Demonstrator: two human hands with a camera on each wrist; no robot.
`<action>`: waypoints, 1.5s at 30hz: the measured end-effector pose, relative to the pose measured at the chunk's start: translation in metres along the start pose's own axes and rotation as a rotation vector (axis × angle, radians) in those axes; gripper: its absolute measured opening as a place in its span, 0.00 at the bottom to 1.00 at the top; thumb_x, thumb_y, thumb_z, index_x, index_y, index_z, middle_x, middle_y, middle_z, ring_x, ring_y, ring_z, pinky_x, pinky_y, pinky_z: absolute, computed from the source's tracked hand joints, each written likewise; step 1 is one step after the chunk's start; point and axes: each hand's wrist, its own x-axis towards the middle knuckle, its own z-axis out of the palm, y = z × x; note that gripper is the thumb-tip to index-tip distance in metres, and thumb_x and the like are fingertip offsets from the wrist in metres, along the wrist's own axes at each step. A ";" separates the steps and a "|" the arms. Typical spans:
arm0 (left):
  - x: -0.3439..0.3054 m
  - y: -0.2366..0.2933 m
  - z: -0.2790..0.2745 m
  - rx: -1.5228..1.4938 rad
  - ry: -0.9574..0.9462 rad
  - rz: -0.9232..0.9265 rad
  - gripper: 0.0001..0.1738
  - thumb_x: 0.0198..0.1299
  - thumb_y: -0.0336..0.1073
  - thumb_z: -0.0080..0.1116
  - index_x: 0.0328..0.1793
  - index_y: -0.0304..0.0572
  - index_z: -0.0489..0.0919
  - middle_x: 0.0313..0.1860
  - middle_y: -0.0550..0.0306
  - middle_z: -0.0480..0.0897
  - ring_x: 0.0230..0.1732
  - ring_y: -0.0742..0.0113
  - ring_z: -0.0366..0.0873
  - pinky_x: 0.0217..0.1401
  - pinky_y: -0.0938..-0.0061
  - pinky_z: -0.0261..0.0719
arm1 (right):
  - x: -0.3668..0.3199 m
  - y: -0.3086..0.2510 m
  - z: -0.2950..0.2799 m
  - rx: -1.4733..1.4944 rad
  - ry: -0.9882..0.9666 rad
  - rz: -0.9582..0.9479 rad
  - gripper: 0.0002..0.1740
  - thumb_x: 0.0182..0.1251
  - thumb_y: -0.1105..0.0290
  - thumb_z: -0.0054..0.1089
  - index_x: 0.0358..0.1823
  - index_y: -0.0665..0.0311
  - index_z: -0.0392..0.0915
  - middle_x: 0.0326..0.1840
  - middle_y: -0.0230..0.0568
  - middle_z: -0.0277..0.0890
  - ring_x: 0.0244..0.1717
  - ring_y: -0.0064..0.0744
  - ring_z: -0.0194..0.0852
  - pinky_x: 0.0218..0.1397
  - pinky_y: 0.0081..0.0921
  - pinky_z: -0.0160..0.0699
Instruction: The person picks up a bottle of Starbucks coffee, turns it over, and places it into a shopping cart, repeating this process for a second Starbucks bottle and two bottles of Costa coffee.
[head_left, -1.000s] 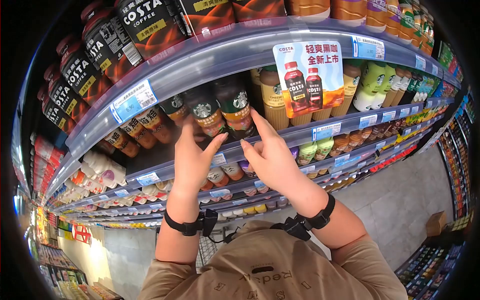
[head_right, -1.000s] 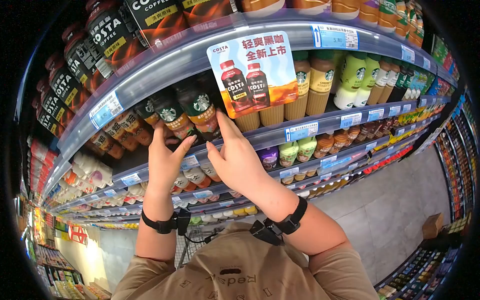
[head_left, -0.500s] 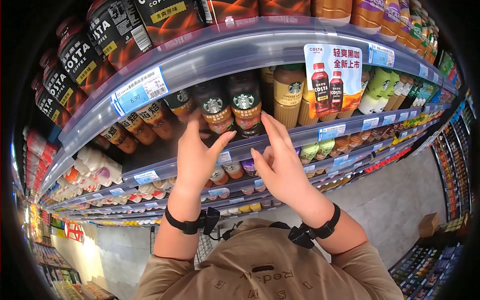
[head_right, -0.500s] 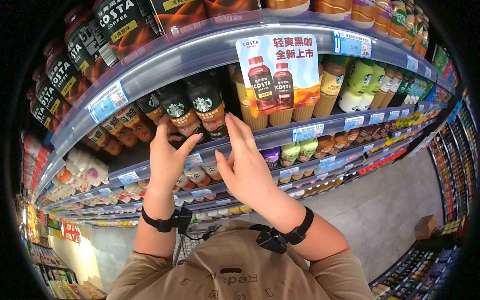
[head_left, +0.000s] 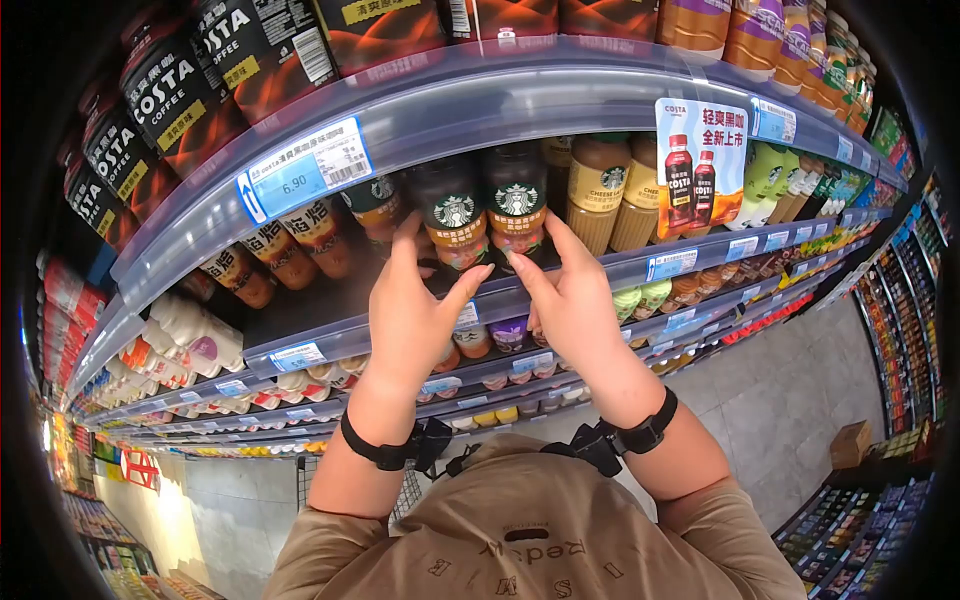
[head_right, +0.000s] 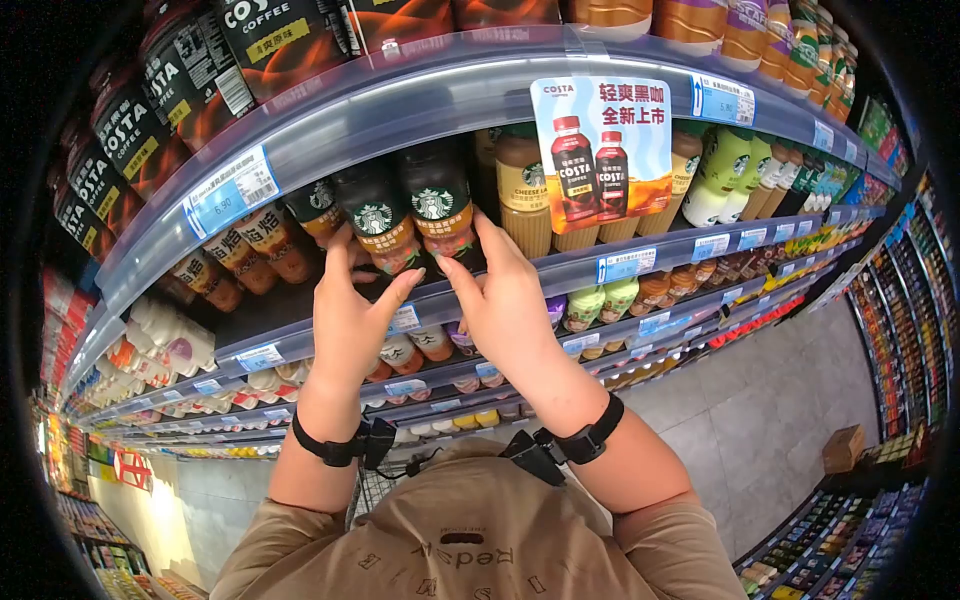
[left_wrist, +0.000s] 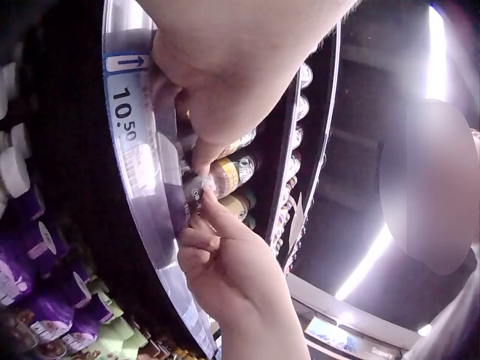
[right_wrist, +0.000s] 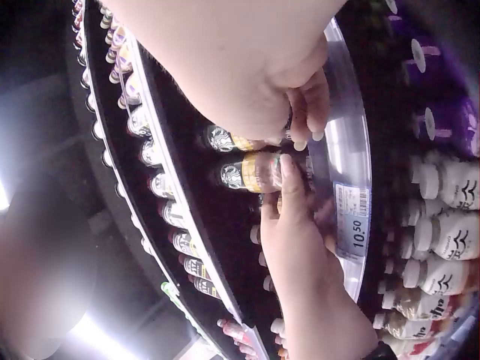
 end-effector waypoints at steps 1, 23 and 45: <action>0.000 0.000 -0.001 -0.002 0.001 0.000 0.50 0.58 0.47 0.83 0.80 0.34 0.67 0.57 0.42 0.88 0.55 0.48 0.89 0.54 0.60 0.87 | 0.001 -0.001 -0.001 -0.002 0.000 -0.001 0.34 0.79 0.70 0.66 0.80 0.74 0.64 0.64 0.57 0.79 0.21 0.31 0.82 0.28 0.30 0.81; 0.000 0.006 -0.002 0.010 -0.004 -0.024 0.46 0.57 0.43 0.84 0.77 0.33 0.71 0.55 0.44 0.90 0.53 0.53 0.90 0.55 0.62 0.86 | 0.011 0.005 -0.012 -0.117 -0.082 -0.055 0.29 0.79 0.70 0.64 0.77 0.72 0.68 0.53 0.62 0.85 0.42 0.57 0.87 0.50 0.43 0.85; -0.081 0.036 -0.031 0.034 0.283 -0.078 0.23 0.69 0.24 0.65 0.70 0.35 0.79 0.66 0.48 0.86 0.66 0.57 0.83 0.70 0.62 0.79 | -0.064 0.029 -0.086 0.320 -0.386 0.150 0.27 0.83 0.76 0.56 0.81 0.66 0.68 0.67 0.38 0.85 0.23 0.12 0.72 0.28 0.17 0.77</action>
